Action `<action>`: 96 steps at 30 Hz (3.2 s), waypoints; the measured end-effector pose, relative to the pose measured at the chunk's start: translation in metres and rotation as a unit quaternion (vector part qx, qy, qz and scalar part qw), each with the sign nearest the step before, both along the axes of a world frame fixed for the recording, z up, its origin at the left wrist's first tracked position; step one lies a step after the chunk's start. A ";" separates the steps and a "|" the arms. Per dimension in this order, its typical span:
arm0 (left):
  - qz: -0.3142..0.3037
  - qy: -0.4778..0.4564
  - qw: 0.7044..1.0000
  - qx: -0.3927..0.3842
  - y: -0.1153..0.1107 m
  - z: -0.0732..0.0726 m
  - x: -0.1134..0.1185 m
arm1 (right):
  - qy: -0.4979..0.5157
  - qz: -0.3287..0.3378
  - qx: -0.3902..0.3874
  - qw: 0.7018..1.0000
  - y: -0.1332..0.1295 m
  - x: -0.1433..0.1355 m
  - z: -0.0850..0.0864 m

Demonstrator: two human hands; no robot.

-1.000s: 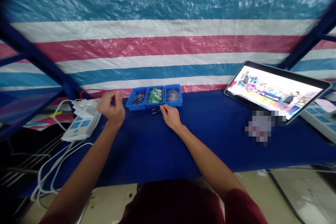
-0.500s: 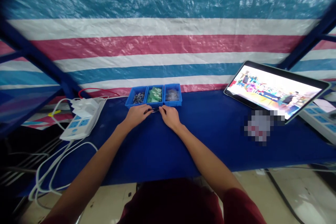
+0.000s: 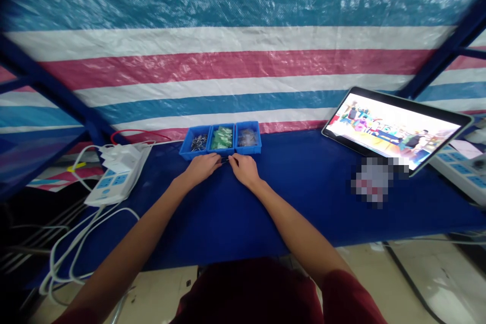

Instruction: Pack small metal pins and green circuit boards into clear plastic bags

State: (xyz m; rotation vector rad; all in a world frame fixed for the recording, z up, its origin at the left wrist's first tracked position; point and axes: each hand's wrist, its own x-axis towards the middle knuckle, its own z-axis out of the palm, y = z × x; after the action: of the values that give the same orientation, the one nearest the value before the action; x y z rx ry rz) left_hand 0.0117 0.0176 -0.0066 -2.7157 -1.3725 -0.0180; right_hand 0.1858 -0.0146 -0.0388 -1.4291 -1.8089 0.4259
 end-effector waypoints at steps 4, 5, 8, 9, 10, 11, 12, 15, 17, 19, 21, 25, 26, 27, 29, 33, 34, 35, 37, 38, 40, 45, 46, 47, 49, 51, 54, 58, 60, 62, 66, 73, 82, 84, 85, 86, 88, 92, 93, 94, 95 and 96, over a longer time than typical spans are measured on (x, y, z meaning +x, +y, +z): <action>0.007 -0.012 1.000 -0.010 -0.005 0.005 -0.002 | 0.007 -0.006 -0.007 1.000 0.000 0.001 0.001; 0.004 -0.030 1.000 -0.008 -0.006 0.005 -0.003 | 0.009 -0.007 -0.006 1.000 0.000 0.001 0.002; -0.020 -0.115 0.993 -0.001 -0.008 0.002 -0.007 | 0.017 0.008 0.001 1.000 0.000 0.000 0.002; -0.035 -0.153 0.988 0.001 -0.008 0.000 -0.008 | 0.020 0.020 0.006 1.000 0.000 0.000 0.002; -0.052 -0.191 0.980 0.004 -0.008 -0.001 -0.008 | 0.023 0.032 0.011 0.999 -0.001 0.000 0.002; -0.068 -0.229 0.971 0.008 -0.009 -0.003 -0.008 | 0.024 0.042 0.016 0.999 -0.001 -0.001 0.003; -0.079 -0.264 0.961 0.013 -0.009 -0.005 -0.008 | 0.025 0.048 0.020 0.998 -0.001 0.000 0.003; -0.081 -0.350 0.933 0.021 -0.013 -0.007 -0.005 | 0.030 0.046 0.020 0.998 -0.002 0.000 0.004; -0.060 -0.403 0.913 0.017 -0.016 -0.008 -0.002 | 0.038 0.048 0.021 0.998 -0.002 0.001 0.004; -0.034 -0.469 0.883 -0.006 -0.019 -0.008 0.002 | 0.050 0.051 0.029 0.997 -0.002 0.002 0.004; -0.009 -0.542 0.838 -0.055 -0.021 -0.010 0.006 | 0.063 0.050 0.041 0.996 -0.002 0.002 0.004; 0.020 -0.647 0.742 -0.173 -0.022 -0.013 0.011 | 0.089 0.048 0.054 0.993 -0.003 0.002 0.005; 0.023 -0.661 0.724 -0.197 -0.021 -0.013 0.011 | 0.095 0.048 0.053 0.993 -0.003 0.001 0.006; 0.025 -0.671 0.708 -0.217 -0.020 -0.014 0.012 | 0.099 0.048 0.051 0.993 -0.003 0.001 0.006; 0.029 -0.686 0.686 -0.239 -0.018 -0.017 0.013 | 0.102 0.049 0.045 0.993 -0.004 0.001 0.007; 0.027 -0.703 0.677 -0.216 -0.017 -0.019 0.017 | 0.091 0.056 0.023 0.994 -0.005 0.001 0.007; 0.021 -0.702 0.683 -0.199 -0.018 -0.019 0.017 | 0.090 0.056 0.017 0.994 -0.005 0.001 0.006; 0.013 -0.699 0.693 -0.174 -0.019 -0.018 0.017 | 0.091 0.054 0.012 0.994 -0.005 0.001 0.006; 0.001 -0.680 0.729 -0.082 -0.021 -0.013 0.012 | 0.097 0.045 0.011 0.994 -0.005 0.001 0.007; -0.001 -0.662 0.749 -0.013 -0.022 -0.009 0.007 | 0.101 0.039 0.014 0.994 -0.006 0.001 0.007; 0.002 -0.606 0.778 0.162 -0.020 0.000 -0.006 | 0.106 0.034 0.016 0.994 -0.006 0.001 0.009; 0.038 -0.472 0.809 0.347 0.005 0.018 -0.037 | 0.094 0.036 0.010 0.995 -0.008 0.001 0.011; 0.055 -0.427 0.842 0.326 0.010 0.019 -0.040 | 0.091 0.035 0.010 0.995 -0.008 0.001 0.011; 0.076 -0.378 0.872 0.301 0.015 0.018 -0.042 | 0.088 0.034 0.010 0.996 -0.008 0.001 0.011; 0.124 -0.318 0.902 0.265 0.019 0.015 -0.045 | 0.080 0.030 0.011 0.996 -0.007 0.001 0.011; 0.139 -0.305 0.906 0.260 0.019 0.010 -0.045 | 0.057 0.011 0.010 0.998 -0.006 0.001 0.012; 0.111 -0.315 0.905 0.264 0.013 0.006 -0.040 | -0.019 -0.056 -0.010 0.998 -0.004 0.003 0.013; 0.000 -0.309 0.930 0.197 0.005 -0.001 -0.027 | -0.120 -0.119 -0.079 0.982 -0.002 0.009 0.015; -0.054 -0.289 0.946 0.139 0.003 -0.007 -0.021 | -0.153 -0.121 -0.108 0.975 -0.001 0.011 0.015; -0.083 -0.265 0.956 0.091 0.000 -0.013 -0.016 | -0.180 -0.118 -0.127 0.968 -0.001 0.012 0.015; -0.067 -0.245 0.965 0.065 -0.005 -0.021 -0.009 | -0.214 -0.103 -0.141 0.961 0.000 0.011 0.015; -0.050 -0.241 0.968 0.045 -0.009 -0.026 -0.004 | -0.274 -0.082 -0.155 0.946 0.000 0.008 0.017; -0.060 -0.289 0.954 0.062 -0.011 -0.025 -0.002 | -0.240 -0.001 -0.101 0.966 -0.004 0.003 0.019; -0.060 -0.304 0.949 0.065 -0.011 -0.023 -0.003 | -0.227 0.006 -0.085 0.970 -0.005 0.003 0.018; -0.059 -0.313 0.946 0.065 -0.010 -0.022 -0.004 | -0.220 0.007 -0.080 0.972 -0.005 0.003 0.018; -0.056 -0.322 0.943 0.063 -0.011 -0.021 -0.004 | -0.210 0.006 -0.076 0.975 -0.005 0.003 0.017; -0.052 -0.334 0.940 0.056 -0.011 -0.019 -0.004 | -0.180 0.000 -0.068 0.981 -0.004 0.004 0.014; -0.044 -0.342 0.938 0.042 -0.013 -0.019 -0.003 | -0.087 0.010 -0.031 0.996 -0.002 0.005 0.008; -0.041 -0.348 0.936 0.039 -0.013 -0.018 -0.003 | -0.067 0.019 -0.020 0.997 -0.002 0.005 0.007; -0.037 -0.356 0.933 0.035 -0.013 -0.018 -0.003 | -0.051 0.028 -0.011 0.998 -0.001 0.004 0.005; -0.032 -0.367 0.929 0.032 -0.014 -0.017 -0.003 | -0.038 0.036 -0.004 0.999 -0.001 0.004 0.004; -0.027 -0.380 0.924 0.028 -0.014 -0.016 -0.003 | -0.029 0.041 0.001 0.999 -0.001 0.003 0.004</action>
State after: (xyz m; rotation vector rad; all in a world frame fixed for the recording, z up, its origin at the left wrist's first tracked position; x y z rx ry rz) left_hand 0.0088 0.0036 -0.0228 -2.7982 -1.3805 -1.2040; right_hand 0.1891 -0.0161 -0.0352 -1.3815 -1.9190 0.4287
